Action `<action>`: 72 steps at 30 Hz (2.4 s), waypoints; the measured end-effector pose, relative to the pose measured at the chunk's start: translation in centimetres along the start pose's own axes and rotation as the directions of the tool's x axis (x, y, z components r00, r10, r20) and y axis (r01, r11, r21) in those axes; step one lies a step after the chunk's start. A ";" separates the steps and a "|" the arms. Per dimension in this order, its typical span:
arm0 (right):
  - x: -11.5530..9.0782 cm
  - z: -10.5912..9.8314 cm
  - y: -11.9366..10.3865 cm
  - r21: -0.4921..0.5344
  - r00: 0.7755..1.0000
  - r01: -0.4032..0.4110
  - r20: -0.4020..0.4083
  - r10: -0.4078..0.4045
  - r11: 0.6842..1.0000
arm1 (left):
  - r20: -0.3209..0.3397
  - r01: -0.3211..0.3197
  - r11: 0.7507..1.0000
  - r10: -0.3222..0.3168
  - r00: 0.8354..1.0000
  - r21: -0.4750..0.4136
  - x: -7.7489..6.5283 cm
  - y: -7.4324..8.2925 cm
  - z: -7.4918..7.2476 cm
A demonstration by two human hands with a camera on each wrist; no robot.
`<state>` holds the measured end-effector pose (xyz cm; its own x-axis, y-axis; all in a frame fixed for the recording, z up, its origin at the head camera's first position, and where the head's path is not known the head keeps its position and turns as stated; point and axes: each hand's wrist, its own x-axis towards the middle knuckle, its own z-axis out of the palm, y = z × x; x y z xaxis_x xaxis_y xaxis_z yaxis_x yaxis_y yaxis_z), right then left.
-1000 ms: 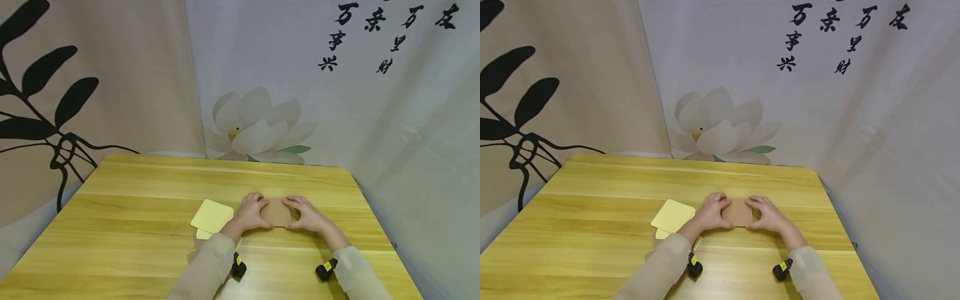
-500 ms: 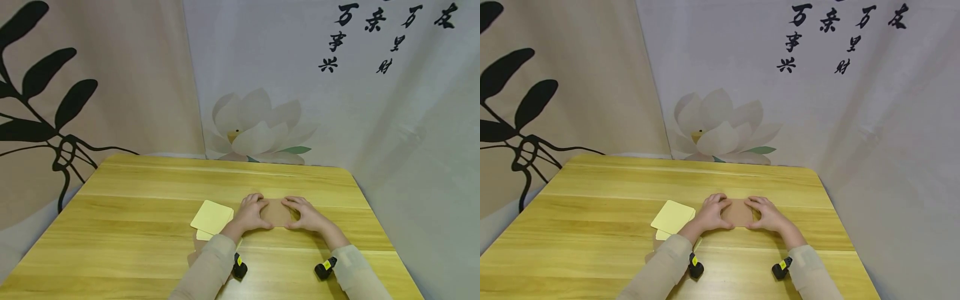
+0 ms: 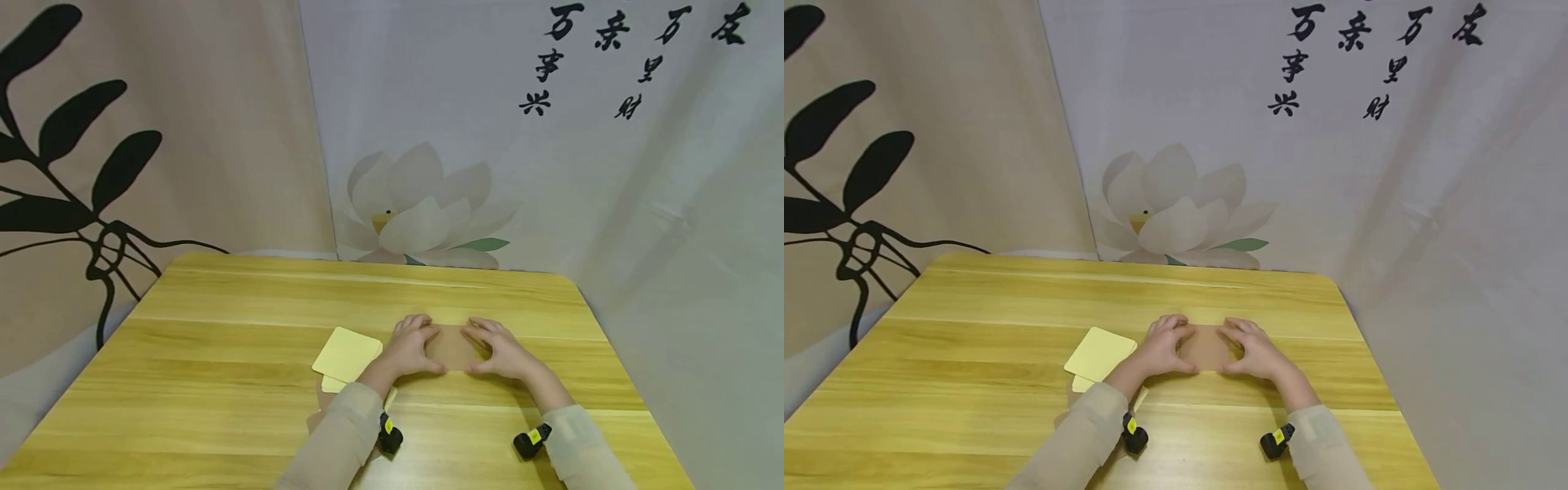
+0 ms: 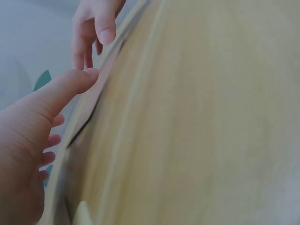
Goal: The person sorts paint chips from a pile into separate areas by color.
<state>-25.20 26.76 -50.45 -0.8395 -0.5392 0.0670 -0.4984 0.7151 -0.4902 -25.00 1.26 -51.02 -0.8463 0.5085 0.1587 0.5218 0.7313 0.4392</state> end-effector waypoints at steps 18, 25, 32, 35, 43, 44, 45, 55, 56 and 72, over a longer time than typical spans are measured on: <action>-1.1 0.4 -4.1 0.012 0.986 -0.043 -0.163 0.045 0.999 | -0.023 -0.068 0.991 0.066 0.998 -0.112 -2.1 1.0 -3.9; -1.1 1.2 -5.8 0.019 0.975 -0.048 -0.218 0.051 0.999 | -0.054 -0.099 0.989 0.093 0.994 -0.114 -3.7 0.7 -5.4; -0.6 2.0 -7.3 0.019 0.961 -0.033 -0.274 0.037 0.999 | -0.081 -0.105 0.985 0.094 0.992 -0.140 -5.7 -0.3 -7.0; -0.5 2.4 -8.0 0.033 0.957 -0.028 -0.287 0.036 0.999 | -0.095 -0.114 0.979 0.099 0.991 -0.170 -6.4 -0.9 -7.4; 0.3 3.5 -9.5 0.042 0.951 -0.004 -0.309 0.017 0.999 | -0.089 -0.093 0.976 0.076 0.993 -0.199 -8.1 -3.0 -8.1; 0.4 3.7 -9.7 0.043 0.951 -0.006 -0.309 0.019 0.999 | -0.086 -0.089 0.975 0.073 0.994 -0.202 -8.4 -3.3 -8.1; 0.6 3.8 -9.9 0.043 0.951 -0.006 -0.308 0.019 0.999 | -0.082 -0.086 0.976 0.071 0.994 -0.201 -8.6 -3.6 -8.1; 1.7 5.5 -12.5 0.098 0.969 -0.042 -0.237 0.064 0.994 | -0.033 -0.064 0.989 0.060 0.998 -0.137 -10.4 -6.6 -8.4; 1.8 5.7 -12.8 0.096 0.971 -0.041 -0.229 0.062 0.995 | -0.031 -0.065 0.990 0.062 0.998 -0.126 -10.5 -7.0 -8.5; 3.7 8.2 -15.5 -0.006 0.986 -0.033 -0.165 0.031 0.999 | 0.031 -0.065 0.997 0.066 0.997 -0.038 -12.1 -11.8 -9.4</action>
<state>-18.84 10.08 -49.73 -0.8789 -0.4357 0.1942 -0.4719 0.7347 -0.4873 -21.92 -17.80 -49.86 -0.8063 0.5696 0.1596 0.5710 0.6790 0.4614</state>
